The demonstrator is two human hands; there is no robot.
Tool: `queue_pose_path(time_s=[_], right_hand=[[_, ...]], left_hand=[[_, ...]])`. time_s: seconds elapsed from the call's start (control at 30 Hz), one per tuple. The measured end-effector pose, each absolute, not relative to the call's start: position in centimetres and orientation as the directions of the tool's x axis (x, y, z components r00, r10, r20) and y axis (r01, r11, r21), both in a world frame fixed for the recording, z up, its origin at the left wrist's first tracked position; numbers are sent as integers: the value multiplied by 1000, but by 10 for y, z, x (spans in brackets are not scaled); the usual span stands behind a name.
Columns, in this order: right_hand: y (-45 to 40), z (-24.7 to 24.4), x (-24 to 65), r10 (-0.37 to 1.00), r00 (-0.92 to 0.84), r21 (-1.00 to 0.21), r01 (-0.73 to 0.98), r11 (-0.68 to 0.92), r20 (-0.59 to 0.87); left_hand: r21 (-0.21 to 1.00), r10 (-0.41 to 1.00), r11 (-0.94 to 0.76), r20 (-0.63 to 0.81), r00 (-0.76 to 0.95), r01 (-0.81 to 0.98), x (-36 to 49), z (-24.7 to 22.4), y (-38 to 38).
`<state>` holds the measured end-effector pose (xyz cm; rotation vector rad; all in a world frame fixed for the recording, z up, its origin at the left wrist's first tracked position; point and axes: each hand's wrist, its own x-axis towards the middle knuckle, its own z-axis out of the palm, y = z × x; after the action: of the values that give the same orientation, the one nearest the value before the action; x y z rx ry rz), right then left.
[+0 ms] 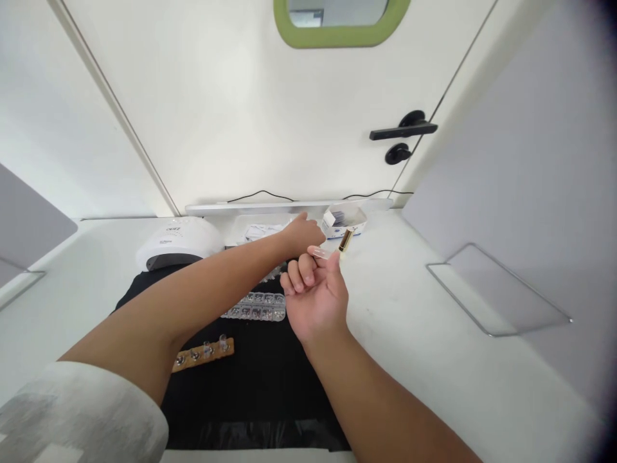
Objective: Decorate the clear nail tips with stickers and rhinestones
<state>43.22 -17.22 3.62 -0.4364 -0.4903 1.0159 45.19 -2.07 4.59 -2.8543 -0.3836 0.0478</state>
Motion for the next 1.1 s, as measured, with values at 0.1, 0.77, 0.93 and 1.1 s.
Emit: queue_pose_path(time_s=[0.1,0.77,0.93,1.1], right_hand=[[-176,39,429,873,433,-563,-674,478,224],[-212,11,363,979,-109,-763,-644,61,171],[-211,8,362,983,-106,-748,-663,41,148],[-211,5,361,986,-114,-741,-671,15,123]], left_hand=[[-233,302,-912,179,936,339,420,67,-23],[6,174,-966,754,633,259,211,75,-162],[21,175,-968,766,618,249,209,62,-166],[-22,170,-955,777,607,296,209,59,-166]])
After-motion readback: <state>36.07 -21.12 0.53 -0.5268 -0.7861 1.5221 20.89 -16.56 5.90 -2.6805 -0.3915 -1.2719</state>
